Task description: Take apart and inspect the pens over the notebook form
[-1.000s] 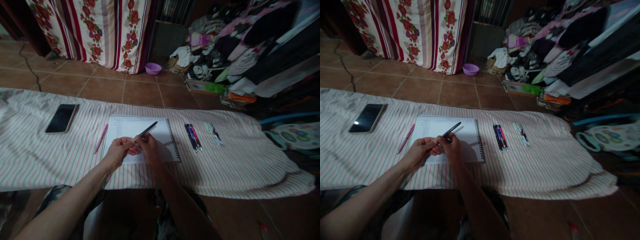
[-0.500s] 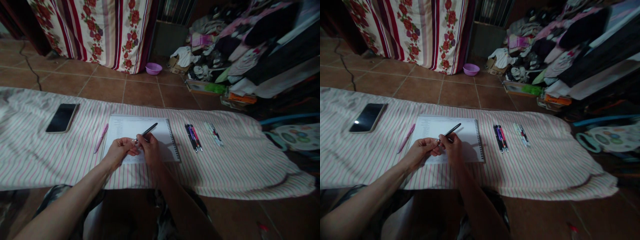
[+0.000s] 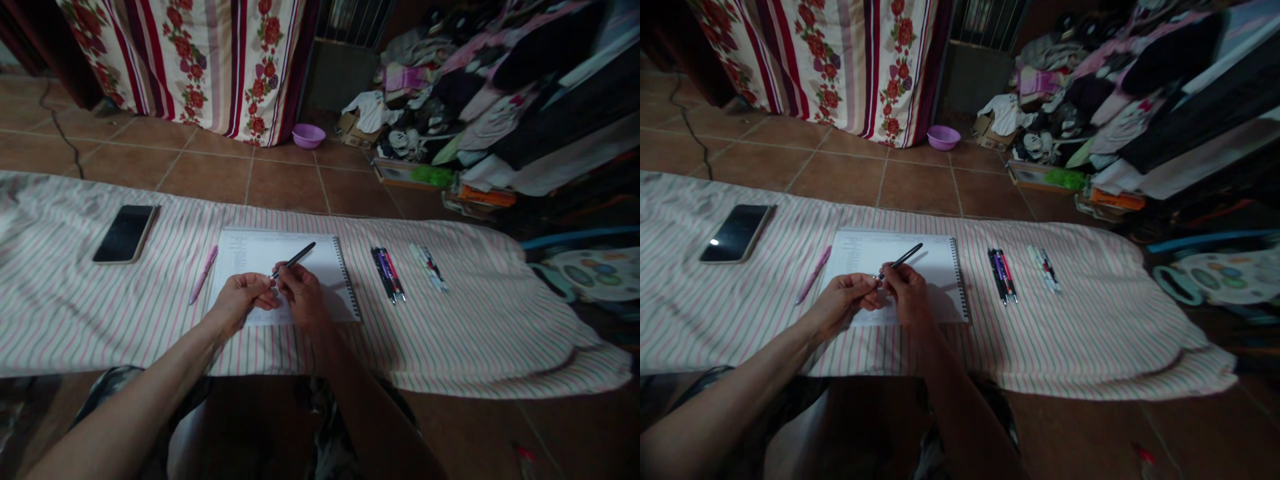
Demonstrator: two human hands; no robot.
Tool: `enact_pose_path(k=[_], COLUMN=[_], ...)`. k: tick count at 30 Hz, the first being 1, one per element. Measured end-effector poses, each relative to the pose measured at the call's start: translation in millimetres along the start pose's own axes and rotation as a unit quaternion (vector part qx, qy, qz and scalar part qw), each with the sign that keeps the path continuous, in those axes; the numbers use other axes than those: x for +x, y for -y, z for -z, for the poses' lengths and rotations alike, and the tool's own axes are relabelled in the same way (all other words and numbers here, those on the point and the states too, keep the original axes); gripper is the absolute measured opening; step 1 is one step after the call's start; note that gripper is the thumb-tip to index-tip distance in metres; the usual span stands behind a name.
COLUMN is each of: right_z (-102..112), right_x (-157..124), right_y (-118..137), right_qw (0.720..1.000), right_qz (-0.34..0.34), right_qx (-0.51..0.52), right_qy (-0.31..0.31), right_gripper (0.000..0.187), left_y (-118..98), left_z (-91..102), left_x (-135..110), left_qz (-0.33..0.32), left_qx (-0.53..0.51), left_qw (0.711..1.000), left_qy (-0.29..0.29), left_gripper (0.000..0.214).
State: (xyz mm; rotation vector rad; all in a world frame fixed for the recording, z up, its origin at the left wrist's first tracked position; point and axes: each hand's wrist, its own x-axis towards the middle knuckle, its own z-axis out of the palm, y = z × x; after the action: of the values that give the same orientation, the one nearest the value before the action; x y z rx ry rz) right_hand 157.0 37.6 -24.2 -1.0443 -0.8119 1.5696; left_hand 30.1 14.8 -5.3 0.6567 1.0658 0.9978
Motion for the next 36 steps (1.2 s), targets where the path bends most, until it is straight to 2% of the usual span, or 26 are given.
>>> enact_pose_path(k=[5, 12, 16, 18, 21, 28, 32, 36], right_z=[0.2, -2.1, -1.9, -2.0, -2.7, -1.8, 0.9, 1.7], right_x=[-0.1, -3.9, -3.0, -2.6, -3.0, -3.3, 0.4, 2.0], right_y=[-7.4, 8.0, 4.2, -0.2, -4.7, 5.6, 4.9, -4.9], right_qw=[0.996, 0.997, 0.998, 1.000, 0.997, 0.999, 0.998, 0.999], right_qz=[0.021, -0.033, -0.037, -0.019, 0.005, -0.003, -0.008, 0.020], right_qx=[-0.074, 0.061, 0.052, 0.009, -0.058, 0.047, 0.059, 0.006], right_qy=[-0.042, 0.021, -0.005, -0.024, -0.041, 0.023, 0.003, -0.040], right_gripper=[0.033, 0.043, 0.033, 0.028, 0.030, 0.039, 0.031, 0.026], left_y=[0.5, -3.5, -2.0, -0.3, 1.1, -3.2, -2.7, -0.3], left_z=[0.2, 1.8, 1.1, 0.8, 0.9, 1.7, 0.9, 1.0], left_x=[-0.2, -0.2, -0.8, -1.0, -1.0, -1.2, -1.7, -1.1], left_qz=[-0.004, 0.015, 0.015, 0.012, 0.004, 0.017, 0.021, 0.015], left_qx=[0.013, -0.012, -0.012, -0.004, 0.004, -0.027, -0.024, -0.016], left_qw=[1.000, 1.000, 1.000, 1.000, 1.000, 0.999, 0.999, 1.000], left_qy=[0.011, 0.006, 0.005, 0.005, 0.011, -0.001, -0.002, -0.004], left_gripper=[0.027, 0.023, 0.024, 0.025, 0.025, 0.019, 0.020, 0.022])
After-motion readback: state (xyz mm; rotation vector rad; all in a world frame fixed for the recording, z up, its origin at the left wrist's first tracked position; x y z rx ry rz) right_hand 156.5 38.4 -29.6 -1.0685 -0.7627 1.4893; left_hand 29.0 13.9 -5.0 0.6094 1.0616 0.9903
